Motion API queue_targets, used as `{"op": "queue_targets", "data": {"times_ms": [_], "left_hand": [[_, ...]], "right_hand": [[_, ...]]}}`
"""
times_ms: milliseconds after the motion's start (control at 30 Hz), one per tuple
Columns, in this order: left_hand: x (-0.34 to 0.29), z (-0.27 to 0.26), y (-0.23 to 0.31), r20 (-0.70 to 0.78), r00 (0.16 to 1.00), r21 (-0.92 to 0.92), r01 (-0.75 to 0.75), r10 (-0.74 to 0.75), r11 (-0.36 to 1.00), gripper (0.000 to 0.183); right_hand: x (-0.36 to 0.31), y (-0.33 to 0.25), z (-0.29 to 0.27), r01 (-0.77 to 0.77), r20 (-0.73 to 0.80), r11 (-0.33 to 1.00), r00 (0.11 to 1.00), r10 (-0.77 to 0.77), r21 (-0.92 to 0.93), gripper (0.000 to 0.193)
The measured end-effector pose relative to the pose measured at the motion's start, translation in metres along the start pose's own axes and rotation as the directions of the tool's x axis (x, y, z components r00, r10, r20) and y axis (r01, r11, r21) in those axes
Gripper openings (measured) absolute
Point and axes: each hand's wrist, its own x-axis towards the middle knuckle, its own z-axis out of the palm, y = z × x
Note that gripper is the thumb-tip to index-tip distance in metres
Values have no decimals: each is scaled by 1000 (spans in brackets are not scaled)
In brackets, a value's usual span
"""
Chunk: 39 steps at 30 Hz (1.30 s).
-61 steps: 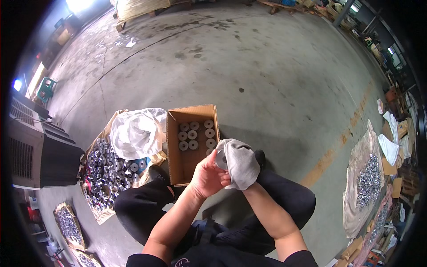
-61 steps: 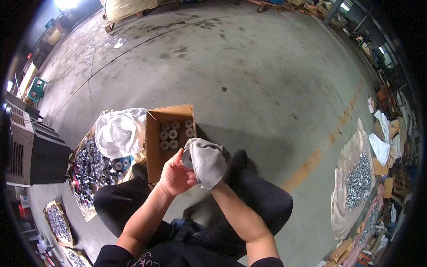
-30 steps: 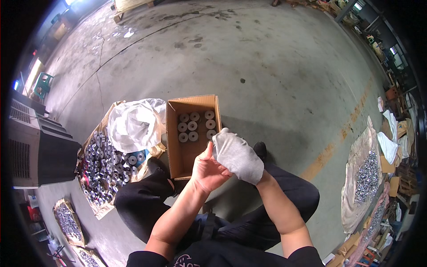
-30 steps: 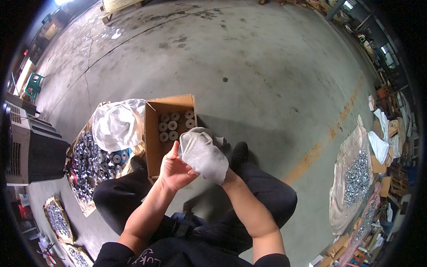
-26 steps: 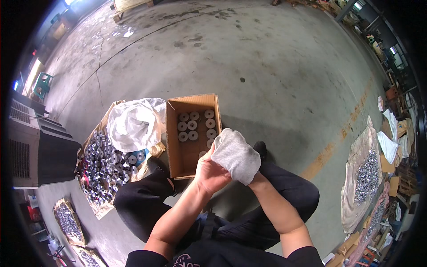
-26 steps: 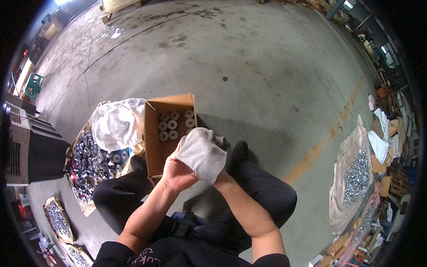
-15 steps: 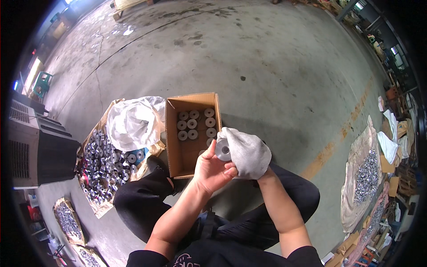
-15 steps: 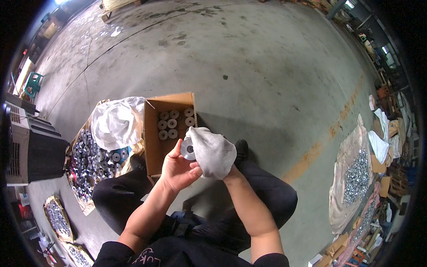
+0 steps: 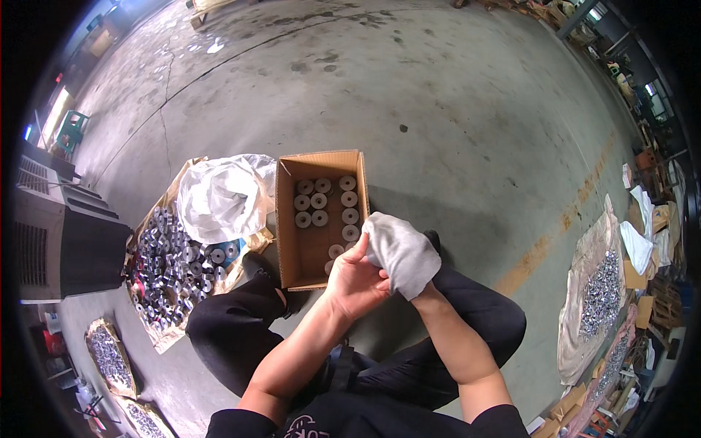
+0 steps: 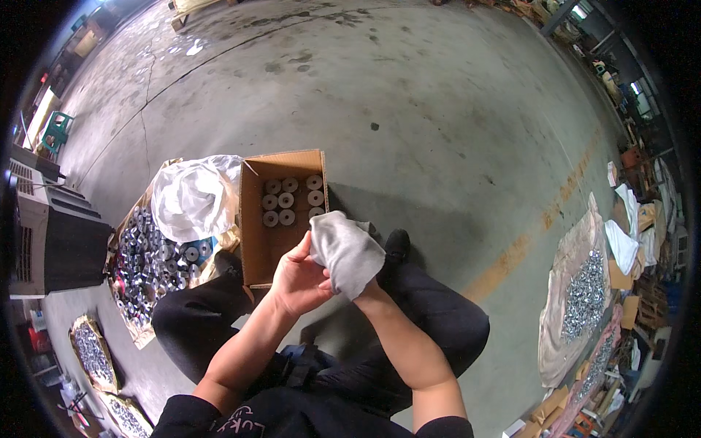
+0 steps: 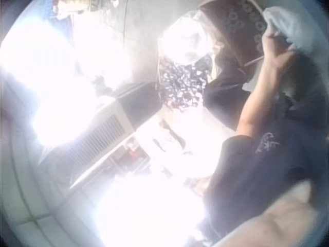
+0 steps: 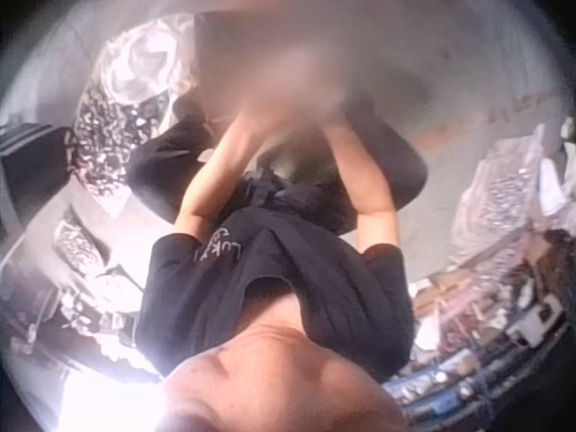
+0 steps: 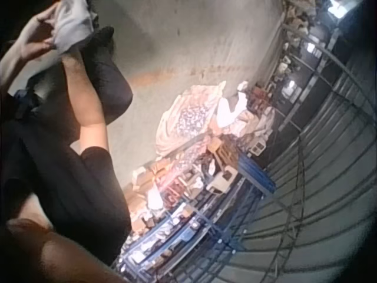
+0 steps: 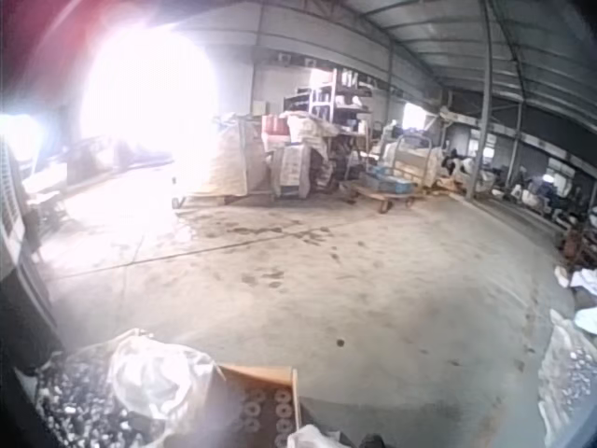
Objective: The person cleans cylindrical metal parts with a white cloth.
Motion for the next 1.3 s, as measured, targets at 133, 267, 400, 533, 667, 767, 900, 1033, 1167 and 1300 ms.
{"op": "queue_targets", "data": {"times_ms": [133, 267, 400, 533, 667, 767, 900, 1033, 1167, 1300], "left_hand": [[-1, 15, -10, -429, 868, 219, -170, 251, 961, 40], [-1, 9, 1, -97, 992, 143, -64, 79, 988, 63], [-3, 8, 0, -58, 868, 785, -266, 494, 559, 58], [-7, 27, -2, 90, 704, 993, -121, 704, -6, 54], [-8, 26, 5, 384, 714, 750, 129, 585, -649, 50], [-6, 23, 5, 339, 737, 798, 103, 584, -594, 51], [-13, 16, 12, 263, 797, 876, 39, 544, -481, 52], [-21, 19, 14, 146, 866, 941, 28, 478, -339, 52], [-23, 21, 2, 116, 923, 990, -135, 366, 27, 58], [-22, 16, 3, 55, 940, 961, -142, 337, 238, 64]], "right_hand": [[13, -32, 5, -99, -114, 957, 991, 70, -271, 34], [37, 5, -31, 205, -92, 828, 952, -293, -522, 34], [34, -33, -19, 409, 251, 775, 912, -325, -482, 30], [34, -47, -12, 441, 357, 451, 896, -263, -776, 42], [12, -57, 20, 452, 525, -279, 793, -309, -847, 21], [12, -22, 0, 435, 715, -611, 612, -338, -661, 22], [20, -14, -4, 691, 588, 103, 675, -446, -716, 25], [23, -22, -11, 587, 517, 607, 796, -314, -535, 25], [32, -15, -19, 704, 495, 599, 703, -511, -381, 24], [33, -10, -15, 633, 347, 731, 765, -542, -254, 21]]}}
